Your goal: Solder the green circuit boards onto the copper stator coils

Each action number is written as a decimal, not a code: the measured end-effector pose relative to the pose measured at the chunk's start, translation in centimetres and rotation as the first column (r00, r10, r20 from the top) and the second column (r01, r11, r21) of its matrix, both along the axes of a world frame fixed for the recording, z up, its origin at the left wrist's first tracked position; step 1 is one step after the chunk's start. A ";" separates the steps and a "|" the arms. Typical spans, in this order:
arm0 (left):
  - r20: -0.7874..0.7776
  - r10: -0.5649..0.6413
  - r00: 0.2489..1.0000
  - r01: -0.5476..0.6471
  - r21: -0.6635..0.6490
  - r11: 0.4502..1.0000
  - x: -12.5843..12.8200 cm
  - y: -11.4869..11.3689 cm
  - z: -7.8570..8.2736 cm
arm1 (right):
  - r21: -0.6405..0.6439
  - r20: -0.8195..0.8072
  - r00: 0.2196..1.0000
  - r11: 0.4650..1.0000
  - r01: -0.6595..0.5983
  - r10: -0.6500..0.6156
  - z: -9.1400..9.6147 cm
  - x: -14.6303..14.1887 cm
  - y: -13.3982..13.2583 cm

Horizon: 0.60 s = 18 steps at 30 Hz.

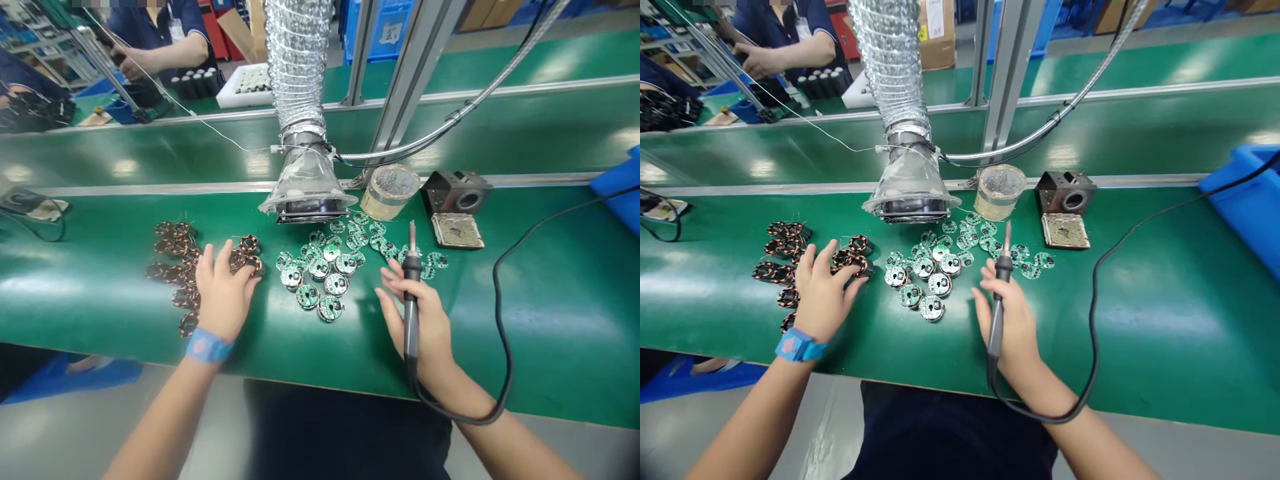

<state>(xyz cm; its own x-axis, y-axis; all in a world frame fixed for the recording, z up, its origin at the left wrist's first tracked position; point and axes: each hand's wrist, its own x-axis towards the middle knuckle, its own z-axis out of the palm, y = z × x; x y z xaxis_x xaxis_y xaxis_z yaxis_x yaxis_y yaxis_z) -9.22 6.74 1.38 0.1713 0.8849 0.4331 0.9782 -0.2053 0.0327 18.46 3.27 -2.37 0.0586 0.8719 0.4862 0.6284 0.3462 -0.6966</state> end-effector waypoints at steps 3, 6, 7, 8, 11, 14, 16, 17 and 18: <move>0.128 -0.135 0.983 0.128 0.061 0.990 1.5 -3.3 1.0 | -0.011 0.087 0.993 0.997 -0.073 0.073 -0.3 1.8 2.6; 0.267 -0.328 0.906 0.351 -0.040 0.936 5.1 -6.8 0.9 | -0.031 0.166 0.974 0.988 -0.150 0.153 -1.0 2.0 4.8; 0.299 -0.383 0.874 0.423 -0.080 0.903 6.6 -7.7 0.5 | -0.031 0.185 0.969 0.986 -0.162 0.165 -1.2 1.8 5.3; 0.324 -0.424 0.846 0.479 -0.111 0.871 7.9 -8.4 0.0 | -0.030 0.200 0.964 0.985 -0.170 0.172 -1.3 1.6 5.8; 0.380 -0.485 0.788 0.565 -0.135 0.814 10.5 -9.0 -1.5 | -0.028 0.233 0.954 0.982 -0.185 0.187 -1.5 1.2 6.7; 0.535 -0.416 0.736 0.555 -0.124 0.822 10.0 -8.8 -1.8 | -0.042 0.255 0.943 0.977 -0.211 0.215 -1.3 1.2 7.0; 0.661 -0.289 0.693 0.498 -0.148 0.854 8.6 -8.7 -1.4 | -0.056 0.265 0.935 0.972 -0.229 0.235 -1.1 1.4 6.7; 0.701 -0.209 0.682 0.454 -0.182 0.872 7.8 -8.8 -1.2 | -0.062 0.268 0.932 0.970 -0.237 0.244 -0.9 1.7 6.3; 0.721 -0.134 0.679 0.413 -0.224 0.883 7.2 -9.0 -1.1 | -0.066 0.268 0.930 0.968 -0.243 0.252 -0.9 2.0 5.8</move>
